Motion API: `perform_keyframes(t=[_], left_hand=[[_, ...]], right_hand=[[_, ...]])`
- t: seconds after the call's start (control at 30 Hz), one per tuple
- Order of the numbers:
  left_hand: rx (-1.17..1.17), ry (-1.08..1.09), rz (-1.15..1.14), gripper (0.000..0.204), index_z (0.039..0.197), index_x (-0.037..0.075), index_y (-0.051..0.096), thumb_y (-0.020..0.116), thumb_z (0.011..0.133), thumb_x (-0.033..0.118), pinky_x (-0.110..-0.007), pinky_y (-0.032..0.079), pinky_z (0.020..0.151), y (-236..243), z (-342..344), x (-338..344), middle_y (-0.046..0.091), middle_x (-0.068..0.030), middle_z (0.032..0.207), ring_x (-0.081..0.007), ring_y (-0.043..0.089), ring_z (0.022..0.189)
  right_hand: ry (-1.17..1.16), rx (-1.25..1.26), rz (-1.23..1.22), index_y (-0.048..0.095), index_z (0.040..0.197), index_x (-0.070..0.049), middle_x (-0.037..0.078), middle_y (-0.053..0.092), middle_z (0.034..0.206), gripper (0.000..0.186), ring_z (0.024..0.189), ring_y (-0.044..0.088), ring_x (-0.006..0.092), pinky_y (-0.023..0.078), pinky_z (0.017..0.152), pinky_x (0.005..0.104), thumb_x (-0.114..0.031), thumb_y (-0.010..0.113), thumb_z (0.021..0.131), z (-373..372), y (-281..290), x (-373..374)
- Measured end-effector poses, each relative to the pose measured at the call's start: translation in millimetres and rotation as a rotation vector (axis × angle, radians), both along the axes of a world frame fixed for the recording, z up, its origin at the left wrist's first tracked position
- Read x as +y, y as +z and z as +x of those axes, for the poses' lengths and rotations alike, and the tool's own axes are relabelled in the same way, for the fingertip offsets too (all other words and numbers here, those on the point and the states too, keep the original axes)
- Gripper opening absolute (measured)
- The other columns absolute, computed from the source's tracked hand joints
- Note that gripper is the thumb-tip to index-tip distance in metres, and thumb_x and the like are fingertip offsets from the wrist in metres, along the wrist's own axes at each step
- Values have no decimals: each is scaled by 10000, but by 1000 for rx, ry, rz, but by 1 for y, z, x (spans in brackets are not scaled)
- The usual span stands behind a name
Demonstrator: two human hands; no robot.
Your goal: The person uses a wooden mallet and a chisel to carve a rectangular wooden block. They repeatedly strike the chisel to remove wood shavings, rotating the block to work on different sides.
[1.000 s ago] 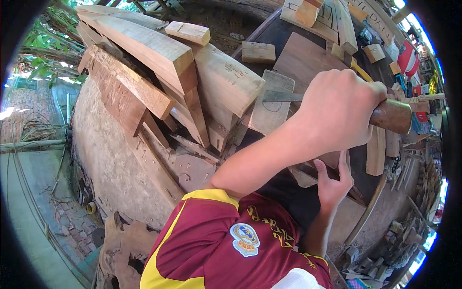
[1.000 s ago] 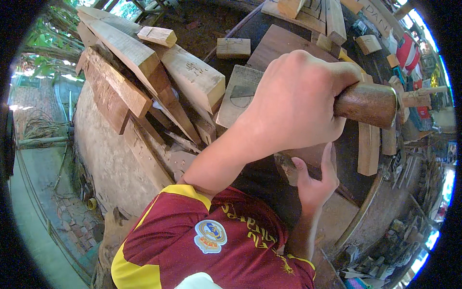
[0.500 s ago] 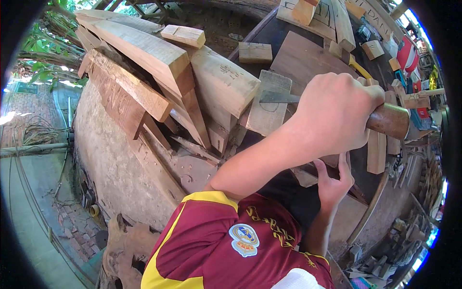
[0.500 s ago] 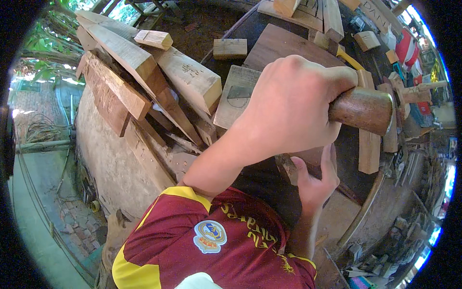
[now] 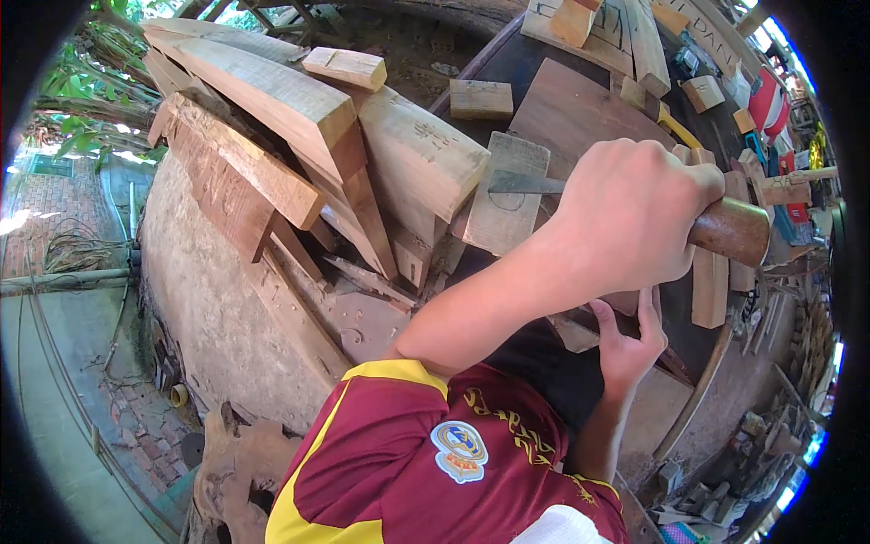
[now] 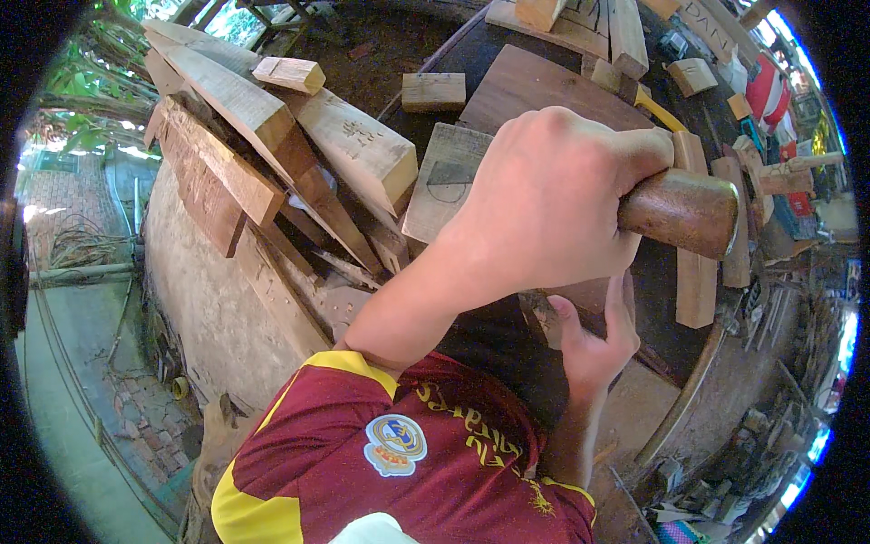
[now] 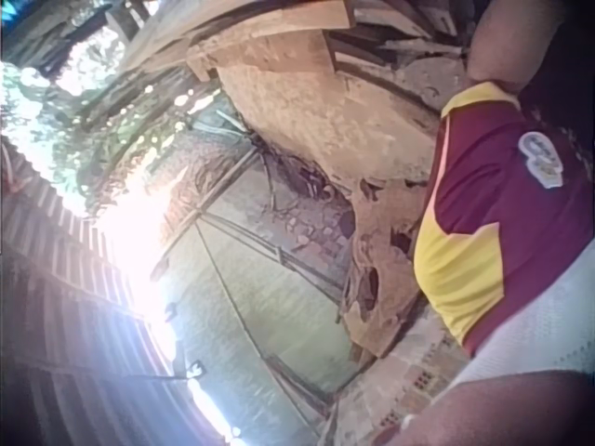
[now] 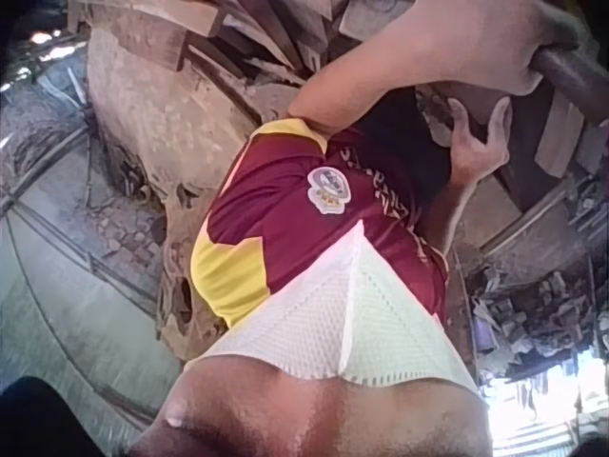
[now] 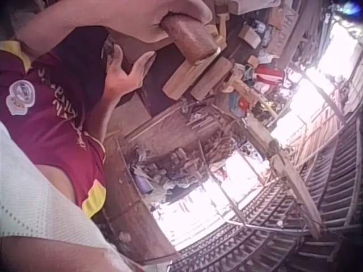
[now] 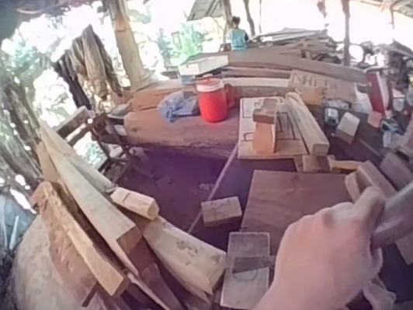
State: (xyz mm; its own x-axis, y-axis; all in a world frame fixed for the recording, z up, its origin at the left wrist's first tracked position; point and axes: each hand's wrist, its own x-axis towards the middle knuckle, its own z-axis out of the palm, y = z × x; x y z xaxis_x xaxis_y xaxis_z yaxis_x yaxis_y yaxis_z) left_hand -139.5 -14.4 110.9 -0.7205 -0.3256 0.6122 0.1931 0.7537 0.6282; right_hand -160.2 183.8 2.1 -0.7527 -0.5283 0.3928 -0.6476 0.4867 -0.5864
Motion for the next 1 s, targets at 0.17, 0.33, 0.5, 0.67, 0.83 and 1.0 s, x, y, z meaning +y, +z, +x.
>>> perform_keyframes(t=[0.17,0.33,0.5,0.67,0.83,1.0], left_hand=[[-4,-18,5,254,793,122,638,699,547,108,-452,504,569,0,4,3,603,-125,627,-367,629,641],[-2,-27,14,285,811,125,645,700,532,103,-447,500,562,1,6,4,605,-123,632,-364,631,642],[3,-22,12,289,811,119,639,701,529,101,-444,499,563,0,6,5,602,-126,633,-363,632,646],[-10,-19,1,280,801,112,630,702,530,104,-447,500,567,0,8,5,598,-129,630,-363,632,649],[-18,-11,-1,250,784,107,620,698,547,105,-450,500,572,0,7,4,596,-129,629,-364,629,648],[-35,12,-2,215,775,108,618,690,573,105,-450,498,574,-2,3,6,595,-129,630,-364,627,649]], right_hand=[[9,-34,-21,562,1244,87,277,560,1291,690,1208,553,396,442,990,421,-274,847,729,0,0,1],[1,-48,0,571,1224,89,273,573,1277,664,1197,562,390,444,983,417,-263,844,731,-1,0,2],[-4,13,-53,643,1084,81,193,690,1033,463,934,665,266,493,849,348,-136,838,725,0,1,-3],[-9,-70,10,573,1239,71,259,568,1293,669,1199,566,371,440,990,410,-284,839,738,0,0,2],[-14,-75,-17,561,1259,69,268,562,1295,694,1207,558,377,436,997,412,-287,841,734,0,-1,1],[-2,-30,-23,550,1274,70,277,556,1297,721,1209,552,395,445,989,425,-279,851,720,-1,-2,1]])
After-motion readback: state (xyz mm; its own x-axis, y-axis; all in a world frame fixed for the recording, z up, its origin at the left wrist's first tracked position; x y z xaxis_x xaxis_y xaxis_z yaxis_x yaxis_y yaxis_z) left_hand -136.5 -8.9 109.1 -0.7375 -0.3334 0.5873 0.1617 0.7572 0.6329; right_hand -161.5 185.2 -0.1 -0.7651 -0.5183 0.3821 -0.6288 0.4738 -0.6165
